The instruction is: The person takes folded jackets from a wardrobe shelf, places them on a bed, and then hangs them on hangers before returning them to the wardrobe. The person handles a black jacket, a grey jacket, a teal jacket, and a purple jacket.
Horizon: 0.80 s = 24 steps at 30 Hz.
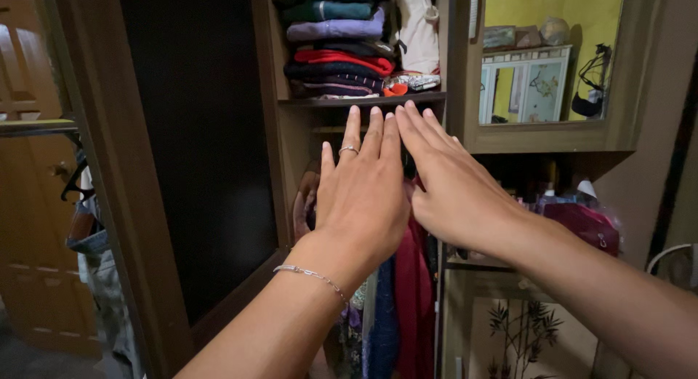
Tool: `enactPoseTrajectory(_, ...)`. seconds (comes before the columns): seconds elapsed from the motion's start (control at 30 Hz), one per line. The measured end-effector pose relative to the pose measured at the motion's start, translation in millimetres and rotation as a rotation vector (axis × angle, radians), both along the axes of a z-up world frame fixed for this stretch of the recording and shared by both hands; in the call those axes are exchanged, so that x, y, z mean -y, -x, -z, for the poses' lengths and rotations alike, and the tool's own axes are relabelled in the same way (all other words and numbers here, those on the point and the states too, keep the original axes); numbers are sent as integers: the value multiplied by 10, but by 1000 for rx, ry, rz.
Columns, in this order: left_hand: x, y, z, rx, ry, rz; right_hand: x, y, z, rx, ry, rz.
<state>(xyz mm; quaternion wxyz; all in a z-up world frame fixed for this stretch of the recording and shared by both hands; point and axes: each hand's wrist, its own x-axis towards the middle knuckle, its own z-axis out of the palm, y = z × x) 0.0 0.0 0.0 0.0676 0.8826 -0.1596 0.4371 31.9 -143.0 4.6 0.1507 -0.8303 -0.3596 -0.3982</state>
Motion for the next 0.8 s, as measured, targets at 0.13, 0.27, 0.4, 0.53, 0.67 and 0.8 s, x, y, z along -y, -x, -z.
enactPoseTrajectory(0.13,3,10,-13,37,-3,12,12,-5,-2,21,-6,-11)
enactPoseTrajectory(0.27,9,18,-14,43,-13,9,17,8,2,12,-17,-18)
enactPoseTrajectory(0.4,12,26,-10,35,-9,3,-5,41,2,-13,-28,-5)
enactPoseTrajectory(0.53,-3,34,-22,40,0,7,-19,72,-11,-78,-47,2)
enactPoseTrajectory(0.67,4,19,-52,31,-8,-13,-15,56,-23,-80,-58,-10)
enactPoseTrajectory(0.8,31,10,-88,41,1,7,47,36,-38,-47,-52,-20)
